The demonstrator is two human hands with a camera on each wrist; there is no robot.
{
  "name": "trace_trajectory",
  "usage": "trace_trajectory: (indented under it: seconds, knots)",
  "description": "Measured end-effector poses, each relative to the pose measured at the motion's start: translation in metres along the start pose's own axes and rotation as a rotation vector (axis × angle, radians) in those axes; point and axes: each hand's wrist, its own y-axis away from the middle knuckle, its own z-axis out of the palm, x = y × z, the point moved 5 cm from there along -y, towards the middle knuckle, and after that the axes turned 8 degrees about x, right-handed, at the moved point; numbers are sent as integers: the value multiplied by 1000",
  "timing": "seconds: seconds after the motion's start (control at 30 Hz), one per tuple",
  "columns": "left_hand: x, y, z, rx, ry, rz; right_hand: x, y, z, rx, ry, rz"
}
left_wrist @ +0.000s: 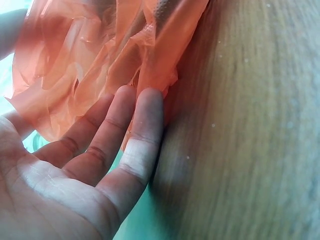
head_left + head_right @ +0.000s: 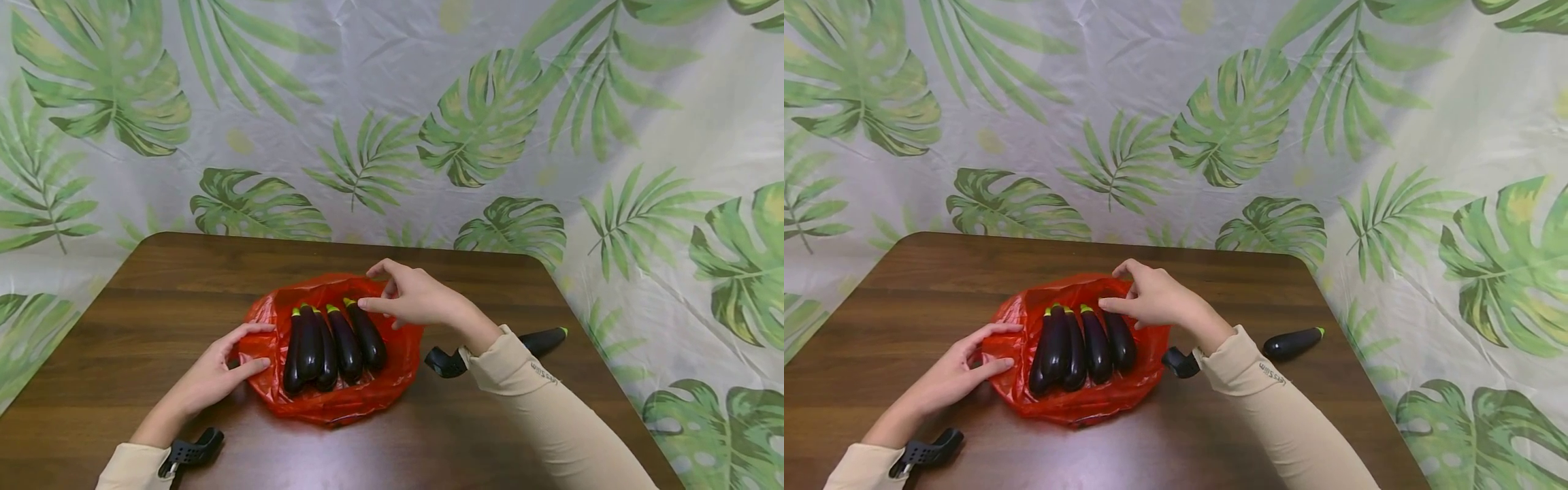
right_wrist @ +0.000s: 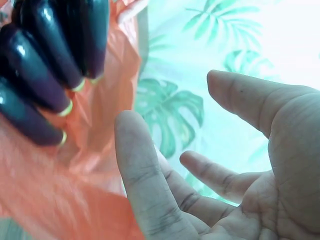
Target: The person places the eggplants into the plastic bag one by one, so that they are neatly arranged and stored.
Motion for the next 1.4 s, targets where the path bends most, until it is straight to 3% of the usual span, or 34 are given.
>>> trace_trajectory:
  seconds: [0.7,0.97,1.4]
  knots:
    - [0,0,0,5,-4,1,63,35,-57,135,-64,72]
    - [-1,0,0,14,-24,0,106,46,-73,181,-68,150]
    - [-3,-1,1,4,-9,-6,190,70,-96,235,-163,279]
